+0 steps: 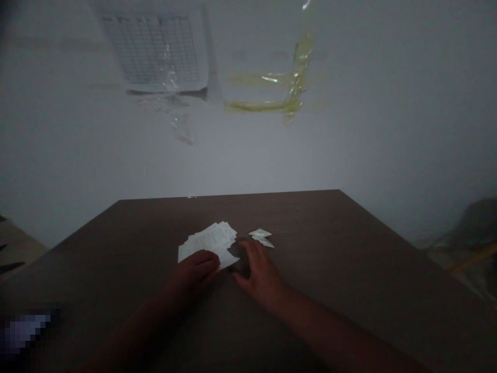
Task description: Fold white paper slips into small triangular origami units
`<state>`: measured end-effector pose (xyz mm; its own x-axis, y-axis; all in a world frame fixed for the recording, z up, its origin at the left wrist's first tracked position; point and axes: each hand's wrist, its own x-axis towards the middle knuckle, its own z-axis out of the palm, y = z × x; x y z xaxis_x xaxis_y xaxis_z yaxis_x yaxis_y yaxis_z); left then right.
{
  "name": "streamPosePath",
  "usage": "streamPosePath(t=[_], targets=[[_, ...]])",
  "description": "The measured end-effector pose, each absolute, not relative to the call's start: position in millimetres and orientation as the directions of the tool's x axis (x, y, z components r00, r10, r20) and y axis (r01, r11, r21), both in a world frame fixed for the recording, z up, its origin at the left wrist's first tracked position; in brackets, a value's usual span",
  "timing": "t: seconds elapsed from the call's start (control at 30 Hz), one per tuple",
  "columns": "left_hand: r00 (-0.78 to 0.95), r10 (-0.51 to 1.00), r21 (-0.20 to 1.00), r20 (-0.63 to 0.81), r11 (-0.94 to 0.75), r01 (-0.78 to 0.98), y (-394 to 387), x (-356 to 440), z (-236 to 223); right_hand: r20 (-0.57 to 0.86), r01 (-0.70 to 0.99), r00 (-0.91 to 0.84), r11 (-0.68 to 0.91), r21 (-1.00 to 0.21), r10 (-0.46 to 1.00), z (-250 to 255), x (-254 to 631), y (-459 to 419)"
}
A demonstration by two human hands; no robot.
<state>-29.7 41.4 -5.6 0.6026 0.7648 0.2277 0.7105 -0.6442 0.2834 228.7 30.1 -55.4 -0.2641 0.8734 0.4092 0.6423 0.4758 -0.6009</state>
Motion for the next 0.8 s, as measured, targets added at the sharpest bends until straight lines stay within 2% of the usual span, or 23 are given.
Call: streamPosePath(t=[0.1,0.2,0.27,0.43,0.63,0.8], targets=[[0.658,0.733,0.297,0.173,-0.676,0.674,43.6,-30.3,-7.1,0.517,0.599,-0.391,0.637,-0.486,0.762,-54.8,238.8,32.0],[0.636,0.763,0.292,0.114,-0.637,0.713,46.2,-29.7,-8.7,0.44,0.574,-0.563,0.715,-0.4,0.699,-47.8,243.8,29.2],[0.599,0.797,0.266,0.073,-0.594,0.759,48.2,-30.8,-8.8,0.365,0.604,-0.6,0.703,-0.376,0.711,-42.1,244.6,25.6],[0.501,0.865,0.207,0.04,-0.497,0.843,54.6,-37.9,-10.5,0.307,0.651,-0.592,0.667,-0.363,0.745,-32.1,245.6,18.1],[0.415,0.909,0.207,0.049,-0.416,0.886,60.5,-44.0,-15.8,0.352,0.592,-0.634,0.725,-0.351,0.689,-25.5,250.8,12.1],[0.36,0.932,0.191,0.049,-0.362,0.912,58.8,-43.1,-19.8,0.31,0.52,-0.713,0.771,-0.367,0.628,-21.8,250.5,3.9]])
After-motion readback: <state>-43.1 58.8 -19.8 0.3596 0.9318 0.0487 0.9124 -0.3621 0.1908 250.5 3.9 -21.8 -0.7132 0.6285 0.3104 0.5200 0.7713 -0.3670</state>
